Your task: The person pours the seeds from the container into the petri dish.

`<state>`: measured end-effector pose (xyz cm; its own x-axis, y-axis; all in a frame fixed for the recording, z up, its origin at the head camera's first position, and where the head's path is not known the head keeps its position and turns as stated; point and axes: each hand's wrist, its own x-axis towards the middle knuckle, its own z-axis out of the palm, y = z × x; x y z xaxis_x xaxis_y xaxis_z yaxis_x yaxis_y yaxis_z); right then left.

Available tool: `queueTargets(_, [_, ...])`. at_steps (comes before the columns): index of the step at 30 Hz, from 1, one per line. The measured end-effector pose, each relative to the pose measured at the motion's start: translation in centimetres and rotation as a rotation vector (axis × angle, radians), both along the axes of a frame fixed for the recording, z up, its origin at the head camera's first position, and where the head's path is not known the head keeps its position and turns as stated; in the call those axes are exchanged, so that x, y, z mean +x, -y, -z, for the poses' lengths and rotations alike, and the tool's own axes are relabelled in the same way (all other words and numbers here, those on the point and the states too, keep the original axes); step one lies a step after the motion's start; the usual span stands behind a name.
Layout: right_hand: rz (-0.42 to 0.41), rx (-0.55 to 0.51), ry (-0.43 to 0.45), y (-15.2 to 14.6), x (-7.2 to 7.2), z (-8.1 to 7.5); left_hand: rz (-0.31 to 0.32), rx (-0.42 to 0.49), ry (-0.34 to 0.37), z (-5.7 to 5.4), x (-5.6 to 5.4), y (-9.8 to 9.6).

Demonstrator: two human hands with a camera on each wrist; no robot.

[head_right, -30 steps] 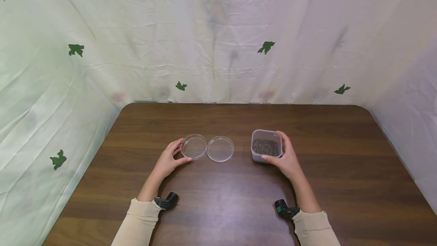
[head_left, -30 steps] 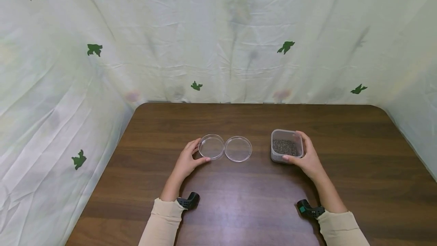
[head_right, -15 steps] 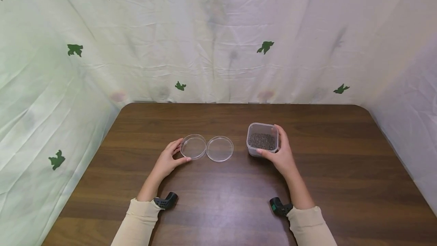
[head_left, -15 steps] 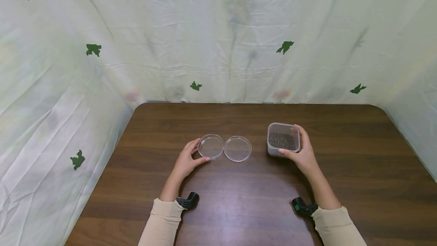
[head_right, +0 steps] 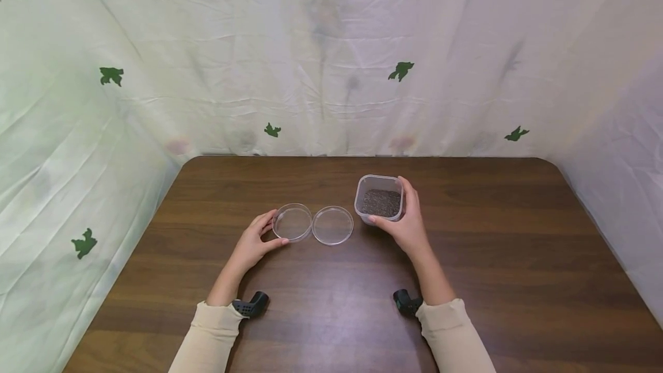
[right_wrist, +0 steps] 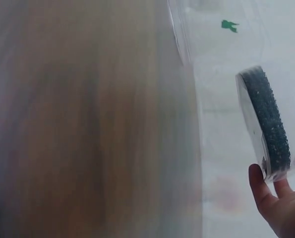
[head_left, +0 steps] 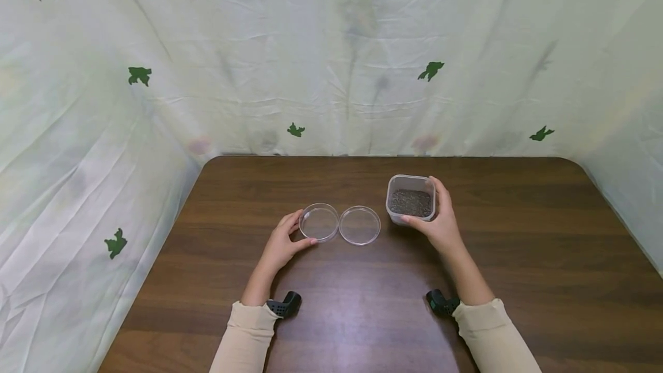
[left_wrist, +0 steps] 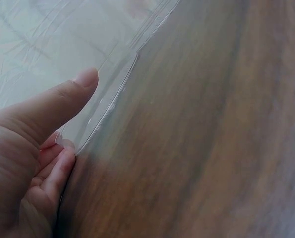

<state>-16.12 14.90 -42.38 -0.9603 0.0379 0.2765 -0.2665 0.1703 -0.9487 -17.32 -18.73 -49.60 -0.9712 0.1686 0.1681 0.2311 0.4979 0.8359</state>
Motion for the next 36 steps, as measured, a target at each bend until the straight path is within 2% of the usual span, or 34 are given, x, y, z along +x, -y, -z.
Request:
queueTargets(14, [-0.012, 0.011, -0.081, 2.9, -0.9, -0.4, 0.003, -0.009, 0.002, -0.1, 0.0, 0.0])
queueTargets(23, [-0.048, 0.038, -0.118, 4.4, -1.6, -0.6, 0.006, -0.013, 0.006, -0.2, 0.0, -0.1])
queueTargets(30, [-0.067, 0.098, -0.131, 5.3, -3.6, 2.2, 0.005, -0.01, 0.01, 0.0, 0.0, -0.1])
queueTargets(36, [-0.066, 0.19, -0.156, 6.5, -3.8, 2.3, 0.009, -0.012, -0.006, 0.0, 0.0, 0.0])
